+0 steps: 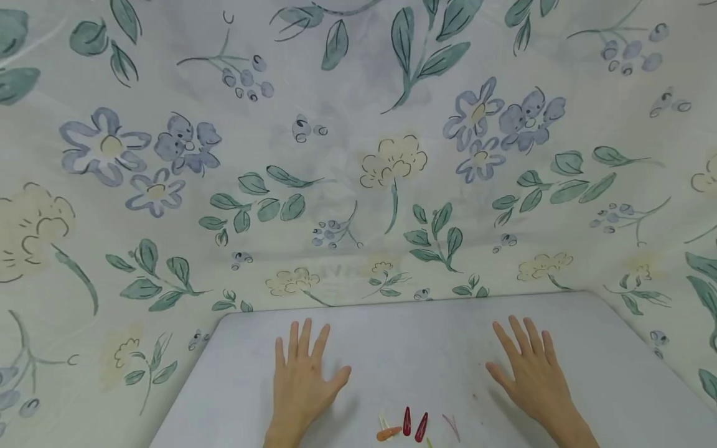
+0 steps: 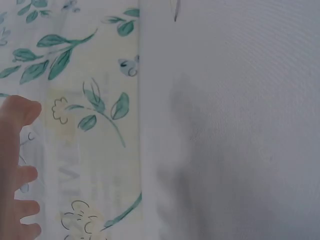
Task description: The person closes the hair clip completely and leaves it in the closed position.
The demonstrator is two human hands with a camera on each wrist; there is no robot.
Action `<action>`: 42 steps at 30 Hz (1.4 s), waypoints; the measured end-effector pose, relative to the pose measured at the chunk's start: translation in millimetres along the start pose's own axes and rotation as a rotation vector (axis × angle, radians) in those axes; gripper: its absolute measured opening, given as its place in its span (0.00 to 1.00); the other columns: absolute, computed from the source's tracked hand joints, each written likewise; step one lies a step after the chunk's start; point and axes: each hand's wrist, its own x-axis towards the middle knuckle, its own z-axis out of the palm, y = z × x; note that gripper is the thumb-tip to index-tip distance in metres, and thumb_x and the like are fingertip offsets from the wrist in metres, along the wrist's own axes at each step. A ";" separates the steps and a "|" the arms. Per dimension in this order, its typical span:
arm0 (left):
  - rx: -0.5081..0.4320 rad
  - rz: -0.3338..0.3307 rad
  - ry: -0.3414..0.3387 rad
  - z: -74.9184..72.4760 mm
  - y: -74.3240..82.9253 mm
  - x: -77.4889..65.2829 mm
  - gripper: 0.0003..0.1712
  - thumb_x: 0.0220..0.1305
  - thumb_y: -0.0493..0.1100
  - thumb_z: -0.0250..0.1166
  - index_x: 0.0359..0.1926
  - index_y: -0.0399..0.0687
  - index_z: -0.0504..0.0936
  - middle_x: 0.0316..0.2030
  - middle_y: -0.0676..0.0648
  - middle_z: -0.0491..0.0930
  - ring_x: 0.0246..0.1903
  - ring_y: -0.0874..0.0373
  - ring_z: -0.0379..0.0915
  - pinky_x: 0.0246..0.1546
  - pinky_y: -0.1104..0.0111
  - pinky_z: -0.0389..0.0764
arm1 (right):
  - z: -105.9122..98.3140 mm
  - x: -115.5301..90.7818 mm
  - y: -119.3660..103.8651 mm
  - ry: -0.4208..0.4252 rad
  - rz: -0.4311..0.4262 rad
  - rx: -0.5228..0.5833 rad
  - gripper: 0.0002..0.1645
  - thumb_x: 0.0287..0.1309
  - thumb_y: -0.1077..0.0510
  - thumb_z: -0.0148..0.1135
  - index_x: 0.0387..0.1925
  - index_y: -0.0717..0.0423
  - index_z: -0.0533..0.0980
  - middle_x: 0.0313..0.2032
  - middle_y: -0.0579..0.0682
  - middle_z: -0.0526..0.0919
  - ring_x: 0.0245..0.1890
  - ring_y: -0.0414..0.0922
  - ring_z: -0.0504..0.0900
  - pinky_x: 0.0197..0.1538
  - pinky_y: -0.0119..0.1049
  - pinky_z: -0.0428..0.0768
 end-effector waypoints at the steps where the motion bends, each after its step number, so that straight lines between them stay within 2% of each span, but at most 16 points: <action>1: -0.008 -0.002 0.003 -0.6 -0.3 -0.2 0.48 0.52 0.70 0.64 0.70 0.52 0.70 0.72 0.36 0.61 0.73 0.37 0.48 0.69 0.38 0.47 | -0.4 0.2 -0.4 0.006 -0.001 0.005 0.42 0.64 0.37 0.57 0.71 0.56 0.63 0.70 0.65 0.61 0.73 0.63 0.50 0.75 0.52 0.30; 4: -0.032 -0.007 0.010 -1.4 -1.0 -1.2 0.47 0.52 0.69 0.65 0.69 0.51 0.70 0.71 0.36 0.62 0.73 0.37 0.49 0.69 0.37 0.48 | -1.9 0.8 -2.5 0.011 0.003 0.021 0.42 0.63 0.38 0.59 0.70 0.57 0.63 0.69 0.66 0.61 0.71 0.65 0.54 0.75 0.54 0.33; 11: -0.069 0.002 0.029 -0.2 -2.0 0.5 0.46 0.52 0.68 0.66 0.68 0.50 0.71 0.70 0.37 0.64 0.71 0.36 0.54 0.67 0.37 0.55 | -6.9 6.6 -7.9 -0.007 0.025 0.070 0.42 0.61 0.45 0.63 0.70 0.59 0.63 0.69 0.67 0.61 0.68 0.68 0.57 0.75 0.58 0.40; 18: -0.181 -0.018 0.023 -1.3 -1.3 1.6 0.44 0.53 0.62 0.70 0.67 0.49 0.71 0.69 0.37 0.65 0.69 0.36 0.57 0.65 0.39 0.61 | -9.8 9.8 -11.9 0.015 0.046 0.157 0.41 0.58 0.52 0.67 0.68 0.61 0.63 0.65 0.68 0.65 0.66 0.68 0.60 0.73 0.61 0.48; 26: -0.284 -0.063 0.003 -2.0 -0.9 1.1 0.43 0.53 0.58 0.71 0.69 0.53 0.69 0.69 0.42 0.66 0.67 0.41 0.62 0.56 0.42 0.73 | -16.8 12.0 -15.3 -0.058 0.154 0.306 0.41 0.59 0.53 0.68 0.69 0.60 0.62 0.64 0.67 0.66 0.63 0.67 0.65 0.58 0.66 0.69; 28: -0.326 -0.079 -0.011 -2.4 0.0 0.5 0.42 0.54 0.57 0.71 0.69 0.53 0.70 0.69 0.43 0.66 0.67 0.42 0.63 0.53 0.42 0.75 | -18.4 11.4 -15.0 -0.072 0.178 0.346 0.40 0.61 0.53 0.67 0.69 0.60 0.62 0.64 0.67 0.67 0.63 0.67 0.66 0.55 0.66 0.72; 33: -0.490 -0.126 -0.112 -3.9 4.6 -0.1 0.38 0.57 0.56 0.69 0.68 0.56 0.71 0.69 0.47 0.65 0.68 0.44 0.61 0.51 0.39 0.75 | -22.1 7.7 -17.7 -0.099 0.246 0.477 0.36 0.64 0.52 0.65 0.68 0.61 0.64 0.62 0.65 0.70 0.62 0.65 0.68 0.59 0.65 0.69; 37: -0.603 -0.134 -0.161 -5.1 8.3 0.3 0.36 0.58 0.54 0.70 0.67 0.59 0.71 0.70 0.49 0.64 0.69 0.43 0.60 0.55 0.36 0.70 | -20.1 3.9 -24.7 -0.066 0.245 0.542 0.34 0.64 0.53 0.65 0.67 0.61 0.66 0.60 0.62 0.73 0.60 0.63 0.72 0.57 0.64 0.72; 42: -0.652 -0.116 -0.190 -3.5 12.3 0.3 0.34 0.58 0.52 0.70 0.65 0.60 0.73 0.68 0.51 0.67 0.69 0.45 0.60 0.60 0.38 0.66 | -14.6 2.8 -31.4 -0.030 0.237 0.581 0.32 0.62 0.56 0.66 0.65 0.59 0.68 0.59 0.59 0.76 0.57 0.58 0.75 0.55 0.62 0.74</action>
